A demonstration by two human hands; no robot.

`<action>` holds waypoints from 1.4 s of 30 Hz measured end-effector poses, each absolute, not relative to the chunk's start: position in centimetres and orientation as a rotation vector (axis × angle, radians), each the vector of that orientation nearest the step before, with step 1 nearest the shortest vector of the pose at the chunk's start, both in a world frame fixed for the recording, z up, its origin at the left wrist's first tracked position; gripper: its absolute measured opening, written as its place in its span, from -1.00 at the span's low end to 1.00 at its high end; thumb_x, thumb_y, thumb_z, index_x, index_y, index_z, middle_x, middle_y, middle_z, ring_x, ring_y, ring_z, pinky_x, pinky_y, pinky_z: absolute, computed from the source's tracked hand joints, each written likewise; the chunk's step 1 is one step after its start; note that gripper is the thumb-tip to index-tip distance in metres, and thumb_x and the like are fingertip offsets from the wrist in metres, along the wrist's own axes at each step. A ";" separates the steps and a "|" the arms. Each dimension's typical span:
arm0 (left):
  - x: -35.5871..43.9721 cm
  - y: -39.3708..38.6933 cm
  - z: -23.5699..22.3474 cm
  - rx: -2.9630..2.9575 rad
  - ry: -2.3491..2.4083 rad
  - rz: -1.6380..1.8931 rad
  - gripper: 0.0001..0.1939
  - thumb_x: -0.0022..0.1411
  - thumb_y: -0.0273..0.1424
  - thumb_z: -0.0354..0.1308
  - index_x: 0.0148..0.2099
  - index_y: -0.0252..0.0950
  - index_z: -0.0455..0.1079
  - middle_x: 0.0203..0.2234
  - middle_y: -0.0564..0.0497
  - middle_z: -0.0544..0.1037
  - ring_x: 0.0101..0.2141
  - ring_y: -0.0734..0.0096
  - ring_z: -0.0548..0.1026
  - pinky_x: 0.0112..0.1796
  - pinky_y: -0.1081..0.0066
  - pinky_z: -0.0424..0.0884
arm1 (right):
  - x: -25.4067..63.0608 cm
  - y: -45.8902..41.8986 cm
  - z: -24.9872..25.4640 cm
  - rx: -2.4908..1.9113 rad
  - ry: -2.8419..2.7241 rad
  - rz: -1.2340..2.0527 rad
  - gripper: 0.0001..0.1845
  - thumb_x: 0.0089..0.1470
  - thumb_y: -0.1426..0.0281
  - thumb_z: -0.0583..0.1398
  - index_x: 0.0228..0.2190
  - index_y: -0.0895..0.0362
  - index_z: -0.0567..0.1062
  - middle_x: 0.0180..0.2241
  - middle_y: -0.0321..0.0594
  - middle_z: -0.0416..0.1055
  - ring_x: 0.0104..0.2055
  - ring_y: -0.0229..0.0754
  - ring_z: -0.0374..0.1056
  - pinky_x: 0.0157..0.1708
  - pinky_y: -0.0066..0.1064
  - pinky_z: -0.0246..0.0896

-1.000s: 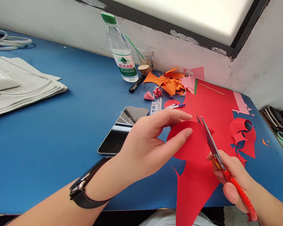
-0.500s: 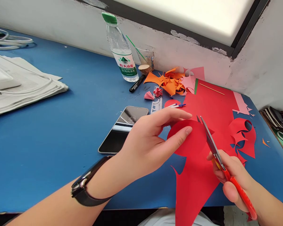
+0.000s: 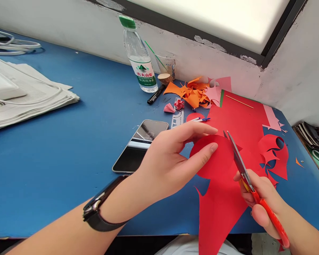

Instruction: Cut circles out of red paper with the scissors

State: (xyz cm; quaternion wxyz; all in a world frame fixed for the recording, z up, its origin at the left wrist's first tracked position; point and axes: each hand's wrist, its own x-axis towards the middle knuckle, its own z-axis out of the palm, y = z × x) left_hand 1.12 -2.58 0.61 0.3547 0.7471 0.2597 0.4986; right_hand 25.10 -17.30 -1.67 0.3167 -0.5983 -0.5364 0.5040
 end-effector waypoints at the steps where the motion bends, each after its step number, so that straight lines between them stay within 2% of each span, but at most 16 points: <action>1: 1.1 -2.6 0.6 1.932 0.667 1.287 -0.77 0.39 -0.53 0.31 0.02 -0.14 0.62 -0.16 0.07 0.75 -0.25 0.42 0.65 -0.29 0.42 0.56 | 25.0 -17.3 -1.8 -1.558 -1.407 1.308 -0.43 0.21 -0.24 0.33 -0.22 0.00 0.47 -0.46 -0.41 -0.01 -0.44 -0.21 -0.22 -0.47 -0.31 -0.25; 5: 1.2 -2.6 0.8 1.930 0.664 1.279 -0.78 0.39 -0.51 0.32 0.01 -0.15 0.63 -0.17 0.05 0.76 -0.25 0.39 0.66 -0.29 0.40 0.57 | 24.9 -17.3 -2.2 -1.562 -1.316 1.287 -0.36 0.22 -0.32 0.27 -0.30 0.01 0.46 -0.50 -0.38 0.06 -0.49 -0.23 -0.21 -0.52 -0.32 -0.27; 8: 1.2 -2.6 1.0 1.925 0.686 1.276 -0.80 0.38 -0.50 0.32 0.00 -0.15 0.64 -0.18 0.03 0.76 -0.25 0.36 0.67 -0.29 0.38 0.59 | 25.0 -17.4 -2.3 -1.593 -1.283 1.314 -0.38 0.28 -0.30 0.23 -0.33 0.01 0.43 -0.52 -0.37 0.08 -0.51 -0.22 -0.15 -0.53 -0.31 -0.25; 11: 1.2 -2.7 1.1 1.919 0.709 1.277 -0.80 0.38 -0.49 0.33 0.00 -0.15 0.64 -0.18 0.02 0.77 -0.25 0.33 0.68 -0.29 0.36 0.61 | 25.1 -17.4 -2.4 -1.613 -1.316 1.282 -0.39 0.21 -0.29 0.30 -0.32 0.00 0.44 -0.54 -0.38 0.09 -0.51 -0.22 -0.14 -0.52 -0.30 -0.24; 15: 1.2 -2.9 1.1 1.906 0.757 1.266 -0.83 0.38 -0.43 0.34 -0.01 -0.13 0.66 -0.18 -0.01 0.77 -0.24 0.28 0.69 -0.29 0.34 0.65 | 25.1 -17.4 -2.7 -1.675 -1.291 1.207 -0.37 0.20 -0.32 0.24 -0.36 -0.01 0.39 -0.55 -0.39 0.03 -0.52 -0.21 -0.19 -0.51 -0.27 -0.26; 22: 1.2 -3.0 1.1 1.895 0.765 1.275 -0.82 0.38 -0.43 0.35 -0.01 -0.13 0.66 -0.18 -0.02 0.76 -0.23 0.27 0.69 -0.27 0.34 0.66 | 25.5 -17.5 -2.8 -1.578 -1.437 1.251 -0.51 0.17 -0.15 0.31 -0.32 -0.01 0.37 -0.51 -0.39 0.06 -0.49 -0.22 -0.19 -0.53 -0.31 -0.25; 32: 1.3 -2.9 1.1 1.863 0.807 1.273 -0.84 0.38 -0.41 0.35 -0.01 -0.15 0.64 -0.21 -0.02 0.76 -0.26 0.27 0.68 -0.30 0.34 0.66 | 25.2 -17.2 -1.1 -1.605 -1.405 1.354 -0.49 0.18 -0.12 0.35 -0.34 -0.01 0.32 -0.48 -0.41 -0.03 -0.45 -0.20 -0.22 -0.46 -0.27 -0.29; 36: 1.3 -3.1 1.0 1.852 0.799 1.275 -0.84 0.37 -0.41 0.35 -0.01 -0.14 0.64 -0.21 -0.02 0.76 -0.25 0.27 0.68 -0.29 0.34 0.66 | 25.1 -17.1 -1.3 -1.592 -1.419 1.328 -0.58 0.19 -0.03 0.32 -0.34 -0.02 0.33 -0.50 -0.42 -0.05 -0.46 -0.20 -0.21 -0.48 -0.28 -0.29; 42: 1.3 -3.2 1.1 1.838 0.785 1.281 -0.84 0.37 -0.43 0.35 -0.02 -0.15 0.64 -0.21 -0.01 0.75 -0.26 0.28 0.68 -0.30 0.34 0.65 | 25.3 -17.3 -1.4 -1.595 -1.408 1.321 -0.58 0.16 -0.04 0.37 -0.33 -0.02 0.38 -0.51 -0.40 0.01 -0.46 -0.20 -0.19 -0.50 -0.29 -0.24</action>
